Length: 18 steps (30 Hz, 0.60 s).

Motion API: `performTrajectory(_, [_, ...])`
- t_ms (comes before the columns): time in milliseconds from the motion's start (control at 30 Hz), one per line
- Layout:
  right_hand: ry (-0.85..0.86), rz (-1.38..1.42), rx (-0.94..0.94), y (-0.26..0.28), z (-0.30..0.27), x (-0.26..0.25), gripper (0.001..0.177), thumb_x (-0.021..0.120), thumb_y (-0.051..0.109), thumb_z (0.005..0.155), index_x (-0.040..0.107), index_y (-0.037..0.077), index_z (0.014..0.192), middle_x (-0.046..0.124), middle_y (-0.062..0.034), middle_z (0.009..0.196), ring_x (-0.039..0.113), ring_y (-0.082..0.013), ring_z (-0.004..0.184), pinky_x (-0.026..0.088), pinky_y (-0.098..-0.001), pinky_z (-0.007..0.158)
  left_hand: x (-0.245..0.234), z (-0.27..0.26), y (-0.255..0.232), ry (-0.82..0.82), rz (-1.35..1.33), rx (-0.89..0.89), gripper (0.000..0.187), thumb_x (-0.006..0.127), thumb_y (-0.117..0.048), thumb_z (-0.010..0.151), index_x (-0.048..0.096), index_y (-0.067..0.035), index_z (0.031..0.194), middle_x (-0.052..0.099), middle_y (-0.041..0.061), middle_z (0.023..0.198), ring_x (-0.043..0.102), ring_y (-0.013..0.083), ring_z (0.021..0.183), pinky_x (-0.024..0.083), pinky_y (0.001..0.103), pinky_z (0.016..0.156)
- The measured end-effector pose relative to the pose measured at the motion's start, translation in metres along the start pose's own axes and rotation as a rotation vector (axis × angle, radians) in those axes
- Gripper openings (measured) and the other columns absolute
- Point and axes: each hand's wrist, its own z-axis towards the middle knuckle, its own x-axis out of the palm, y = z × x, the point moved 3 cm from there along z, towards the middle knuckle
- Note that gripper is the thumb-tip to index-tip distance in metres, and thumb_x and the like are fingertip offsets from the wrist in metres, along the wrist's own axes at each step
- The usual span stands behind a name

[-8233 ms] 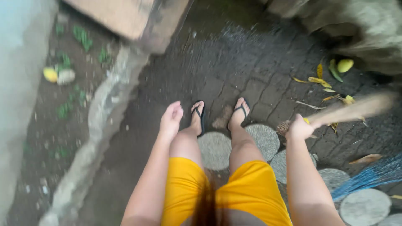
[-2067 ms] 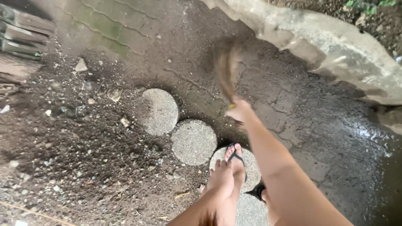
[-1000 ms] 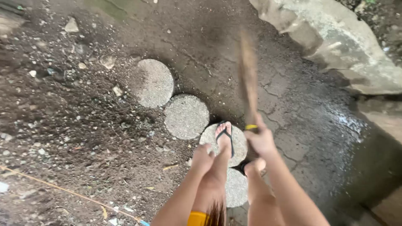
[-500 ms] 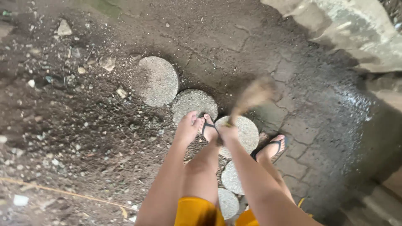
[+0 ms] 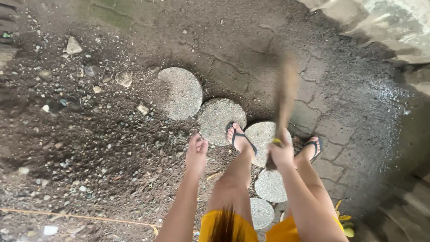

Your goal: Sweeping dry leaves and debris from a paved yard area using a broom.

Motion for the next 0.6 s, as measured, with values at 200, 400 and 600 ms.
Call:
performTrajectory(200, [0.188, -0.474, -0.006, 0.079, -0.063, 0.123, 0.067, 0.076, 0.030, 0.081, 0.055, 0.020, 0.144, 0.072, -0.0109, 0.095, 0.068, -0.0208, 0.084, 0.051, -0.0360, 0.077, -0.007, -0.035, -0.029, 0.044, -0.158, -0.286, 0.056, 0.056, -0.022, 0.098, 0.042, -0.019, 0.152, 0.067, 0.004, 0.126, 0.067, 0.0353, 0.085, 0.052, 0.049, 0.077])
performTrajectory(400, [0.624, 0.189, -0.006, 0.067, -0.047, 0.216, 0.090, 0.070, -0.001, 0.075, 0.036, 0.016, 0.157, 0.063, -0.0102, 0.075, 0.061, -0.0205, 0.057, 0.051, -0.0342, 0.050, -0.035, -0.009, 0.071, -0.288, -0.054, -0.112, 0.039, 0.060, -0.018, 0.099, 0.055, -0.010, 0.137, 0.076, 0.009, 0.116, 0.070, 0.0197, 0.102, 0.056, 0.037, 0.089])
performTrajectory(600, [0.171, -0.216, -0.125, 0.007, -0.002, 0.028, 0.056, 0.074, 0.005, 0.081, 0.068, -0.007, 0.136, 0.076, -0.0231, 0.097, 0.071, -0.0220, 0.073, 0.058, -0.0336, 0.065, -0.048, -0.025, 0.069, -0.137, 0.045, -0.192, 0.041, 0.058, -0.020, 0.100, 0.054, -0.011, 0.140, 0.068, 0.011, 0.126, 0.066, 0.0204, 0.109, 0.052, 0.035, 0.094])
